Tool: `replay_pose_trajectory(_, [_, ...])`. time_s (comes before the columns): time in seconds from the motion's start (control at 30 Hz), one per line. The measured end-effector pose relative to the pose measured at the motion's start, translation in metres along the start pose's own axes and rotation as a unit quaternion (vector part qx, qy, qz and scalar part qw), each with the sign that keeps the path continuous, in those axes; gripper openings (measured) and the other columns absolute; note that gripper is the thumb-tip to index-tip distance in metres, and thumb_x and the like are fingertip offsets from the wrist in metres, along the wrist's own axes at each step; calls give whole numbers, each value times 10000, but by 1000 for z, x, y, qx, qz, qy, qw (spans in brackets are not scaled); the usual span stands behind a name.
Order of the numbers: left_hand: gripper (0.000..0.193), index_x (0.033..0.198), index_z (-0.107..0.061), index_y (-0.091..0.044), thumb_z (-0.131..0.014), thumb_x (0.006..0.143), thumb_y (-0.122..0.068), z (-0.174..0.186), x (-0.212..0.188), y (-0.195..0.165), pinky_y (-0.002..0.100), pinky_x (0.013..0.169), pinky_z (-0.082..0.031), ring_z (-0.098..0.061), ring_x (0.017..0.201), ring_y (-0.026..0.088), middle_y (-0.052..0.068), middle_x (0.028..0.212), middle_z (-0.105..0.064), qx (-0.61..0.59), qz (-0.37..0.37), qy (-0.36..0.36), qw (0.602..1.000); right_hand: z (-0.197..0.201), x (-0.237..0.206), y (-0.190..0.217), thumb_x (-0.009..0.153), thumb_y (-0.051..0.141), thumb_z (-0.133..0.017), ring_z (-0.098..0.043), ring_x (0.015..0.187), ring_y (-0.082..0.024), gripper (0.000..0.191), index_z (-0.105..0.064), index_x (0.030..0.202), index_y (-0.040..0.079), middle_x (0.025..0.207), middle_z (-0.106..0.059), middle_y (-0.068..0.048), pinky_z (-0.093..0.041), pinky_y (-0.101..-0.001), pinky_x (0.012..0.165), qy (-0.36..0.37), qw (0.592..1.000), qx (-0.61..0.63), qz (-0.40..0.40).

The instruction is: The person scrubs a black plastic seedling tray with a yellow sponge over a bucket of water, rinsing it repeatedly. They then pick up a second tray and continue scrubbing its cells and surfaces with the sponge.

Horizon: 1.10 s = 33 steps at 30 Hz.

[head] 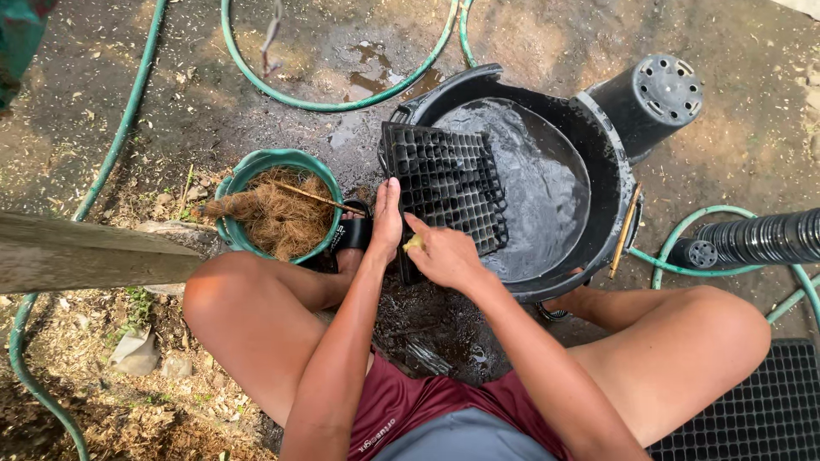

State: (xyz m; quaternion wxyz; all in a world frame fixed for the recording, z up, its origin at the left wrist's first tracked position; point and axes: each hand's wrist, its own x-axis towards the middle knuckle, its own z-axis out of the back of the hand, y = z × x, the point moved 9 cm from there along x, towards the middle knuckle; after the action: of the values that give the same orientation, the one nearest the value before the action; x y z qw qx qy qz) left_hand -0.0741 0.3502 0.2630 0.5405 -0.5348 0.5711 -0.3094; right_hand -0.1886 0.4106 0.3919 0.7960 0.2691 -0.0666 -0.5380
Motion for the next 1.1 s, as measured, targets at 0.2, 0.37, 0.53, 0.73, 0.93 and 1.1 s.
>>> replay_pose_trajectory(0.2, [770, 1568, -326, -18, -411, 1033, -566, -6, -10, -12, 417, 1197, -291, -362, 1494, 314, 212, 1591, -405, 71, -28, 29, 997, -12, 37, -27, 832, 364, -623, -720, 882, -391, 563, -657, 1367, 195, 908, -742, -209, -561, -513, 799, 104, 991, -71, 41])
replay_pose_trajectory(0.37, [785, 1566, -331, -14, -411, 1028, -580, -3, -9, -12, 422, 1199, -295, -381, 1478, 311, 215, 1576, -424, 58, -32, 15, 998, -30, 39, -39, 871, 302, -638, -732, 804, -305, 669, -506, 1488, 79, 927, -746, -213, -568, -405, 758, 156, 982, 104, 26])
replay_pose_trajectory(0.53, [780, 1542, -367, -10, -417, 1023, -589, 2, 1, -8, 403, 1189, -306, -406, 1455, 275, 192, 1555, -452, 45, -25, -11, 999, -30, 16, -61, 944, 135, -583, -585, 780, -166, 605, -534, 1546, 141, 925, -664, -115, -516, -313, 723, 150, 914, 378, 6])
replay_pose_trajectory(0.73, [680, 1483, -456, -29, -509, 1016, -522, 12, 12, -14, 367, 1140, -330, -475, 1360, 230, 130, 1447, -549, 26, -19, -44, 998, -16, 3, -194, 1004, 288, -551, -598, 718, -121, 377, -671, 1286, 69, 911, -720, -25, -518, -284, 631, -58, 745, 622, -233])
replay_pose_trajectory(0.93, [562, 1373, -565, -41, -658, 942, -390, 2, 13, -17, 351, 1060, -420, -595, 1195, 199, 91, 1302, -664, 40, 10, -25, 999, -23, -16, -299, 1045, 307, -547, -664, 850, -182, 298, -609, 1198, 58, 977, -674, -90, -572, -344, 757, -190, 519, 765, -330])
replay_pose_trajectory(1.1, [563, 1382, -569, -32, -663, 951, -381, -14, 26, -14, 353, 1062, -419, -586, 1199, 202, 101, 1300, -664, 47, 33, -32, 998, -27, -20, -349, 1053, 270, -510, -716, 944, -224, 296, -596, 1263, 80, 1075, -713, -93, -585, -411, 849, -215, 474, 775, -359])
